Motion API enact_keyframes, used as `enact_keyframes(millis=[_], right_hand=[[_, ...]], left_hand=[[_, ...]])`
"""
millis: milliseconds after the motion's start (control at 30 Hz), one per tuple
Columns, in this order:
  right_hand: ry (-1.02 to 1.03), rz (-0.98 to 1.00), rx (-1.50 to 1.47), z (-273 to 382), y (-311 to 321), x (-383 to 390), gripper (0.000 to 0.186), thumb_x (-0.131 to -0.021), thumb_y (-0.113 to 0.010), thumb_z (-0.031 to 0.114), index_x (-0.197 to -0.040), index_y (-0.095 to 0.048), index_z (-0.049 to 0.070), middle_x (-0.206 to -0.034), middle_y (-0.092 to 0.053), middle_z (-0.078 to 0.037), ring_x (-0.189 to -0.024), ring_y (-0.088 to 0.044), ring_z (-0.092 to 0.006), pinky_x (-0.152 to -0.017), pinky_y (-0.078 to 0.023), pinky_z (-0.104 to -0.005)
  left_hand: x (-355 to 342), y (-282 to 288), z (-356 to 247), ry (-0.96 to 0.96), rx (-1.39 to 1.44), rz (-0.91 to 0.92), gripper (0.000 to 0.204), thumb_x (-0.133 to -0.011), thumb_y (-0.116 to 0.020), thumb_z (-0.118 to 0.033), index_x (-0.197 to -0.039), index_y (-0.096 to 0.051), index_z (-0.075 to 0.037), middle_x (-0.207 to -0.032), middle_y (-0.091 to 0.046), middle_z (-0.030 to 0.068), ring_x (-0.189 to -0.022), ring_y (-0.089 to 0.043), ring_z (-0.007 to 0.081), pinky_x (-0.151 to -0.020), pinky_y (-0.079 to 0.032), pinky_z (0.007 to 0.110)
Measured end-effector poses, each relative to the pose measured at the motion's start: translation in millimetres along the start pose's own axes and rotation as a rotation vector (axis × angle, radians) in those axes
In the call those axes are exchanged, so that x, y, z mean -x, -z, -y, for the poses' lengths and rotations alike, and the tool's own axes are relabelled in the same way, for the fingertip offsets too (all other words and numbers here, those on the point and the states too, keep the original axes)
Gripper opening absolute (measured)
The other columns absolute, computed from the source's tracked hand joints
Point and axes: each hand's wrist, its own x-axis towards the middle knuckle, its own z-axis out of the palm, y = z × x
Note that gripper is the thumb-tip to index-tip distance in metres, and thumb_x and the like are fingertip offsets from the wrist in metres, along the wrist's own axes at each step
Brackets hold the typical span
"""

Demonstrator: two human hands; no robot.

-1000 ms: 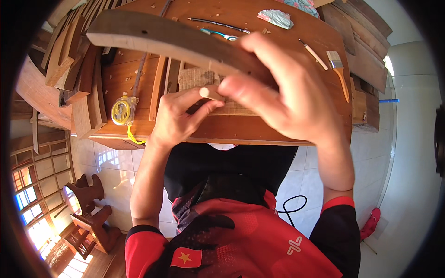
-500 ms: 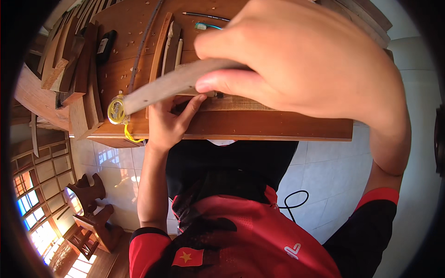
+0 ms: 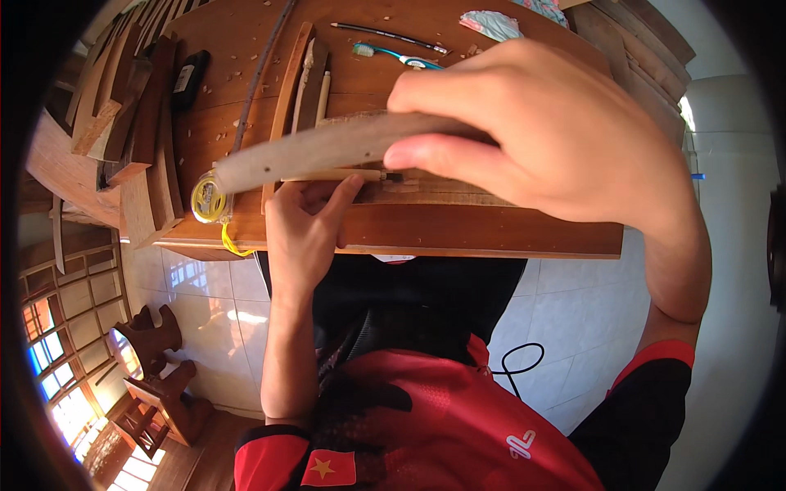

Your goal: The person selects a small cylindrical wooden dowel and a curved wooden tool from a cluttered workbench. They repeatedly rub the dowel against the curved tool to shape and smooth its surface, rotating the dowel to work on different sides.

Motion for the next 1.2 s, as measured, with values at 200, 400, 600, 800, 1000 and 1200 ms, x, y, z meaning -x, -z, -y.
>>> enact_keyframes(millis=[200, 400, 600, 800, 1000, 1200], right_hand=[[0.013, 0.147, 0.179, 48.9, 46.4, -23.9, 0.036, -0.11, -0.054, 0.032, -0.099, -0.068, 0.0, -0.062, -0.06, -0.006, -0.046, -0.051, -0.0177, -0.044, -0.042, -0.0326], [0.083, 0.221, 0.024, 32.0, 43.4, -33.4, 0.038, -0.111, -0.052, 0.032, -0.1, -0.068, 0.0, -0.062, -0.059, -0.005, -0.046, -0.048, -0.0138, -0.042, -0.041, -0.0301], [-0.076, 0.357, -0.171, 22.8, 71.5, -37.3, 0.039, -0.113, -0.049, 0.033, -0.101, -0.068, 0.0, -0.063, -0.058, -0.004, -0.046, -0.045, -0.0099, -0.039, -0.04, -0.0277], [-0.267, -0.24, -0.131, -51.0, -0.8, 43.2, 0.057, -0.093, -0.077, 0.05, -0.1, -0.064, -0.005, -0.078, -0.062, -0.015, -0.07, -0.056, -0.0208, -0.069, -0.047, -0.0377], [-0.423, -0.426, -0.211, -92.5, -72.8, 124.2, 0.048, -0.087, -0.087, 0.03, -0.112, -0.064, -0.004, -0.098, -0.072, -0.02, -0.082, -0.066, -0.0297, -0.079, -0.053, -0.0409], [-0.507, -0.461, -0.27, -73.7, -96.8, 111.6, 0.045, -0.087, -0.086, 0.027, -0.112, -0.065, -0.004, -0.089, -0.072, -0.021, -0.07, -0.067, -0.0352, -0.069, -0.053, -0.0395]], left_hand=[[1.7, -4.2, 2.0, -0.048, 0.108, -0.002, 0.028, -0.096, -0.077, -0.012, -0.111, -0.071, 0.011, -0.087, -0.077, 0.0128, -0.046, -0.054, 0.0073, -0.04, -0.038, 0.024], [5.2, -3.8, 1.9, -0.015, 0.102, -0.026, 0.025, -0.096, -0.077, -0.011, -0.107, -0.071, 0.011, -0.082, -0.075, 0.0107, -0.046, -0.054, 0.0082, -0.039, -0.038, 0.025], [4.1, -22.1, 7.3, -0.032, 0.19, 0.04, 0.03, -0.096, -0.077, -0.011, -0.116, -0.07, 0.011, -0.087, -0.077, 0.0117, -0.048, -0.055, 0.0081, -0.042, -0.042, 0.024], [8.9, -8.2, 8.6, -0.118, 0.258, -0.009, 0.017, -0.101, -0.068, -0.009, -0.112, -0.067, 0.004, -0.092, -0.074, 0.0075, -0.066, -0.058, 0.0047, -0.053, -0.045, 0.021], [5.3, 16.7, -7.7, -0.288, 0.119, 0.025, 0.018, -0.106, -0.055, -0.013, -0.106, -0.065, 0.002, -0.092, -0.066, 0.0043, -0.072, -0.052, 0.0062, -0.069, -0.043, 0.022], [-0.9, -3.1, -8.4, -0.604, -0.372, 0.314, 0.017, -0.101, -0.058, -0.011, -0.107, -0.065, 0.003, -0.109, -0.072, 0.0152, -0.099, -0.064, 0.0265, -0.092, -0.05, 0.04]])
